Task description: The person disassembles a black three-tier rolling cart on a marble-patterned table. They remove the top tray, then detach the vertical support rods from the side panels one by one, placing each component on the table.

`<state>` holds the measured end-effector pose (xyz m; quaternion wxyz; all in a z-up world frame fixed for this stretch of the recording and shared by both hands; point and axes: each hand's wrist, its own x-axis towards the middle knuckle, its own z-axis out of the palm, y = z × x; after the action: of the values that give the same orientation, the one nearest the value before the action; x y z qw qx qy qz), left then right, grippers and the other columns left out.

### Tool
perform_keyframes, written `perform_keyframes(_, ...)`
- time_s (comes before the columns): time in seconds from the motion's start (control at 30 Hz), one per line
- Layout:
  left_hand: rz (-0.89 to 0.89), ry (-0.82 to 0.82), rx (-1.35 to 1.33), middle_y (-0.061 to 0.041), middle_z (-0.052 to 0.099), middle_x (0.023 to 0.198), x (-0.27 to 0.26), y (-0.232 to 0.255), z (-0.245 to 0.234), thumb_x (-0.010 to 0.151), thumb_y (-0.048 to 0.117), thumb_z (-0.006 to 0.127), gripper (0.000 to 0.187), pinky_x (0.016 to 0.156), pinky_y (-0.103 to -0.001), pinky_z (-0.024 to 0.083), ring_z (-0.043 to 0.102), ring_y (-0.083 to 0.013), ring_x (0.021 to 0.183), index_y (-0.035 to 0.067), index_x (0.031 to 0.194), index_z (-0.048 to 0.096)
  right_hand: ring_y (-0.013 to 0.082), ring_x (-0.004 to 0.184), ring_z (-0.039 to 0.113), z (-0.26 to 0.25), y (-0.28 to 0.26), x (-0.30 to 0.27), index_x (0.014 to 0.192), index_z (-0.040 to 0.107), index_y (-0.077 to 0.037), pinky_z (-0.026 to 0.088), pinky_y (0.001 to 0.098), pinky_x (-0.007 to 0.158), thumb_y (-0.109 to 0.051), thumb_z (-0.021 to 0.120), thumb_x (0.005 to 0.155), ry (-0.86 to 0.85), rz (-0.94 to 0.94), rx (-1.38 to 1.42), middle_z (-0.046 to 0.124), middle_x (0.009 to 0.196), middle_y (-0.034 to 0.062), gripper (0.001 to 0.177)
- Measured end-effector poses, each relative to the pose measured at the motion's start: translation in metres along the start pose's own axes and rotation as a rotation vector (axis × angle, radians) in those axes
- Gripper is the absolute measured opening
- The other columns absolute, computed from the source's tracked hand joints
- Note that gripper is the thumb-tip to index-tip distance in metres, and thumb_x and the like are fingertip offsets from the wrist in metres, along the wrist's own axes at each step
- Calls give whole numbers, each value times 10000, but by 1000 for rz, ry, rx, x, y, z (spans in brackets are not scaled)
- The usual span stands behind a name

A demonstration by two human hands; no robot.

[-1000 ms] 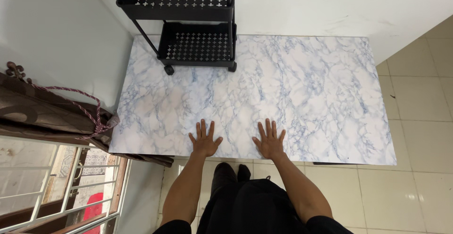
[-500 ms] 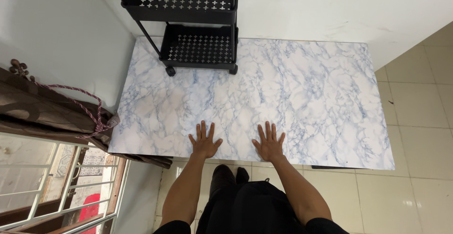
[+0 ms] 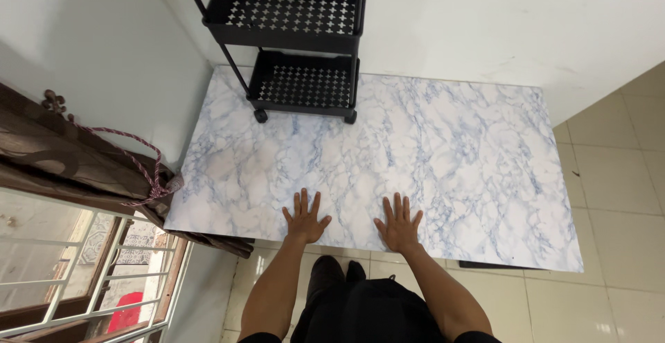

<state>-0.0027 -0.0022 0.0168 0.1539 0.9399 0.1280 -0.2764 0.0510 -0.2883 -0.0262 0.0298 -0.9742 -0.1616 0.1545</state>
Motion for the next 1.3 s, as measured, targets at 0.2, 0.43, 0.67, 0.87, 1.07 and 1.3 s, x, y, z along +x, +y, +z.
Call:
perform_keyframes(0.2,44,65,-62,-81,-220,1719,0,-9,5,996,615,467,868,1215,-663,-69,-205,-307,1580,316,1658,-8,394,1573,-55,-13,-12,7,1643,102,-231,87,765,1144,-608,353,1023,-42,66,27,-36,1717,146,767)
perform_keyframes(0.43,175,179,-77,-80,84,1720,13,-41,2,944,458,634,761,1198,-645,189,99,-302,1582,246,1595,300,365,1561,142,-53,-56,53,1564,340,-225,164,699,1184,-555,527,983,6,93,209,107,1698,145,693)
perform_keyframes(0.67,186,443,-544,-148,616,1403,33,-84,-73,927,340,681,428,1148,-384,391,519,-338,1356,90,1274,677,396,1412,389,-150,-117,113,1432,493,-100,337,592,1091,-386,637,942,692,-196,508,369,1549,196,585)
perform_keyframes(0.87,386,965,-589,-225,681,1283,37,-110,-239,911,238,704,383,1074,-417,468,628,-379,1229,1,1212,697,433,1320,460,-328,-174,127,1416,543,-45,353,560,1045,-285,639,980,1126,-407,654,426,1477,278,506)
perform_keyframes(1.07,549,1309,-557,-241,675,1282,-21,-81,-412,905,160,693,382,1060,-435,469,621,-404,1225,-22,1241,674,409,1348,422,-471,-214,109,1413,556,-43,307,569,1068,-283,658,983,1372,-489,476,411,1497,264,502)
perform_keyframes(1.3,588,1439,-555,-230,550,1442,-88,-40,-536,948,177,671,432,1124,-471,413,509,-404,1359,9,1340,604,418,1404,383,-564,-215,105,1425,539,-31,280,579,1071,-266,674,966,1557,-457,235,401,1498,276,533)
